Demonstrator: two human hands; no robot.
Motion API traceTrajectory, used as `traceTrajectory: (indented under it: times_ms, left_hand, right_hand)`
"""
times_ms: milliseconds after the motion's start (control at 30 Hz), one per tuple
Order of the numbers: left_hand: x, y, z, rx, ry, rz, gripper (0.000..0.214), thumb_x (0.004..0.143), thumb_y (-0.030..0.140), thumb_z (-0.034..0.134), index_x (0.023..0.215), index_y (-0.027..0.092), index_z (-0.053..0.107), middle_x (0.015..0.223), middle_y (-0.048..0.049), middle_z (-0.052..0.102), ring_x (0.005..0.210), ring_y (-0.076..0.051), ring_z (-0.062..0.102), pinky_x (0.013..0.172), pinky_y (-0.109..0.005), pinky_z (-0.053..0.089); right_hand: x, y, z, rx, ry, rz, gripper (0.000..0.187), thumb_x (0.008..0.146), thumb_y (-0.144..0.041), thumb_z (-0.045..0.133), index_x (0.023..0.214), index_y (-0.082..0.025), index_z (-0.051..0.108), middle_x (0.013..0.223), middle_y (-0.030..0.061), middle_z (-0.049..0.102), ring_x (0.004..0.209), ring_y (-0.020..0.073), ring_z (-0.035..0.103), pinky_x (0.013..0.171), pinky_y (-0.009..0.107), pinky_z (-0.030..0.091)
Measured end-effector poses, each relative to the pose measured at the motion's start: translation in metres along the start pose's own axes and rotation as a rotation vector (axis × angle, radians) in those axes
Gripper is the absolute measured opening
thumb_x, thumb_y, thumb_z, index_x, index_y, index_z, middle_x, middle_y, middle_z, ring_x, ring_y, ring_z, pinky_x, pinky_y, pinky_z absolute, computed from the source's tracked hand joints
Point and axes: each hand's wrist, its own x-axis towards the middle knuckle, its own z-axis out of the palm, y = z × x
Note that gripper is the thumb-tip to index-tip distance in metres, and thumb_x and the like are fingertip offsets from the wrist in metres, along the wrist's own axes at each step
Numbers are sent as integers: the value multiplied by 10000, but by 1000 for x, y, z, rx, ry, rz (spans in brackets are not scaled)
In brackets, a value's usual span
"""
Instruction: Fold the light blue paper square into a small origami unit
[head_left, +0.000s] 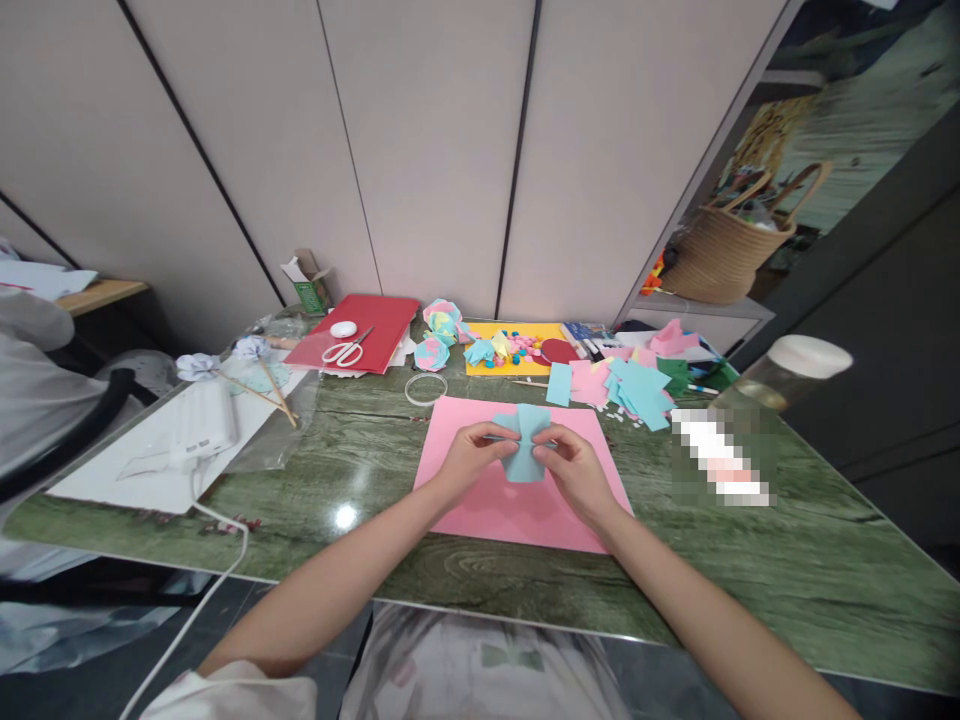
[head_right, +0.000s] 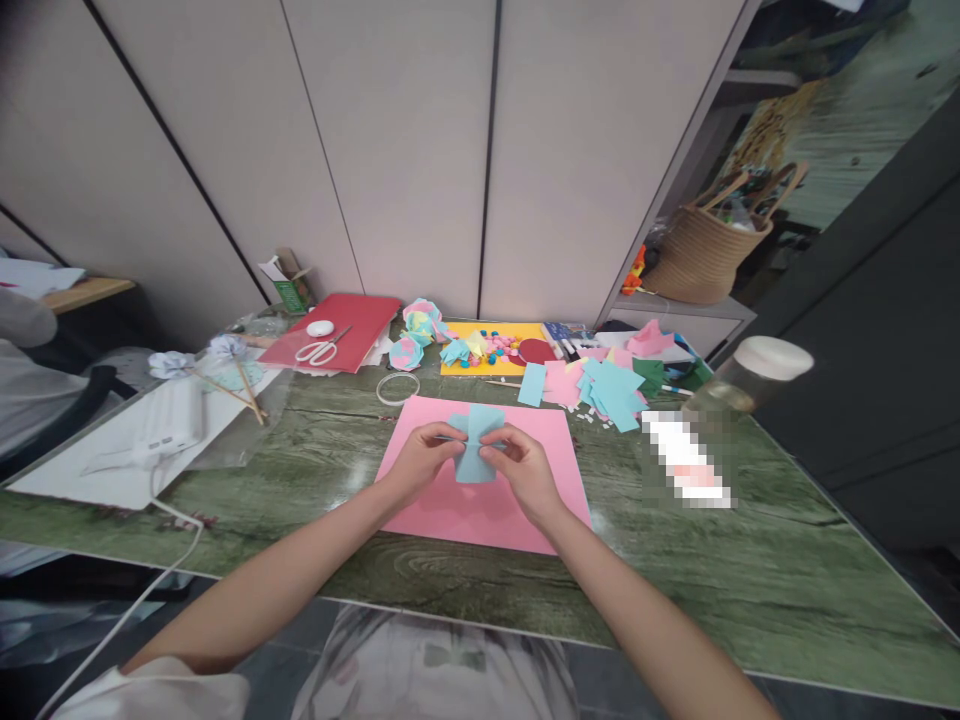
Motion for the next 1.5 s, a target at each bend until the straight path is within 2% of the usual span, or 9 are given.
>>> traceTrajectory:
  times_ms: [133, 233, 367, 500, 633, 900, 1133, 1300, 1500]
  left_hand:
    - [0, -2, 0, -6, -34, 6, 189, 582, 281, 707, 705, 153, 641, 700, -20, 592, 658, -124, 529, 604, -242, 410]
    - [-1, 0, 2, -37, -73, 43, 157, 603, 274, 694, 697, 164, 633, 898, -48, 592, 810, -162, 546, 679, -269, 413]
    - [-2, 5, 4, -15, -105, 96, 112, 627, 263, 677, 668, 169, 629, 1264, -64, 420, 1132, -232, 405, 855, -329, 361]
    - [-2, 8, 4, 17, -113, 106, 119, 634, 274, 672, 651, 174, 612, 1315, -55, 371, 1195, -231, 338, 919, -354, 311]
    - [-3, 8, 5, 16, -125, 87, 165, 628, 297, 676, 636, 161, 583, 1283, -78, 410, 1176, -239, 364, 889, -354, 335]
    - [-5, 11, 6, -13, -207, 61, 120, 667, 233, 646, 685, 153, 559, 1073, -88, 544, 1083, -230, 454, 819, -328, 386]
    - [-3, 9, 4, 114, -185, 93, 113, 686, 230, 623, 691, 151, 542, 911, -70, 550, 986, -205, 493, 788, -299, 389]
    - [-1, 9, 3, 283, -97, 170, 150, 664, 251, 640, 660, 149, 530, 907, -62, 510, 981, -203, 477, 706, -250, 388]
    - [0, 5, 2, 314, -100, 120, 213, 663, 296, 629, 637, 148, 478, 691, 1, 499, 669, -121, 489, 606, -231, 374]
  right_hand:
    - [0, 3, 1, 1, -28, -5, 159, 664, -340, 627, 728, -214, 553, 725, 4, 508, 673, 145, 502, 544, 254, 428]
    - [0, 3, 1, 8, -44, -24, 140, 672, -326, 624, 716, -216, 548, 759, 6, 505, 737, 155, 516, 604, 271, 443]
    - [0, -1, 2, -2, -23, -48, 101, 674, -291, 628, 697, -216, 564, 1025, 43, 493, 971, 191, 496, 793, 336, 428]
    - [-1, -5, 4, -42, -7, -41, 96, 683, -306, 620, 689, -219, 579, 1270, 45, 372, 1122, 228, 414, 875, 398, 395]
    - [-1, -7, 5, -75, -25, -68, 94, 714, -313, 592, 692, -224, 572, 1320, 31, 327, 1175, 234, 363, 915, 435, 358]
    - [-2, -9, 4, -236, -44, -155, 77, 729, -283, 586, 691, -223, 559, 1139, 51, 458, 1133, 204, 392, 965, 406, 297]
    - [-4, -14, 2, -385, 13, -223, 44, 733, -269, 581, 722, -228, 567, 1025, 46, 487, 1042, 202, 444, 911, 390, 335]
    - [-4, -15, 1, -409, -1, -227, 28, 735, -244, 572, 722, -221, 562, 977, 45, 502, 987, 198, 470, 867, 369, 360]
    - [-4, -17, 2, -379, -37, -193, 39, 740, -229, 550, 720, -198, 536, 830, 31, 541, 827, 172, 509, 753, 314, 394]
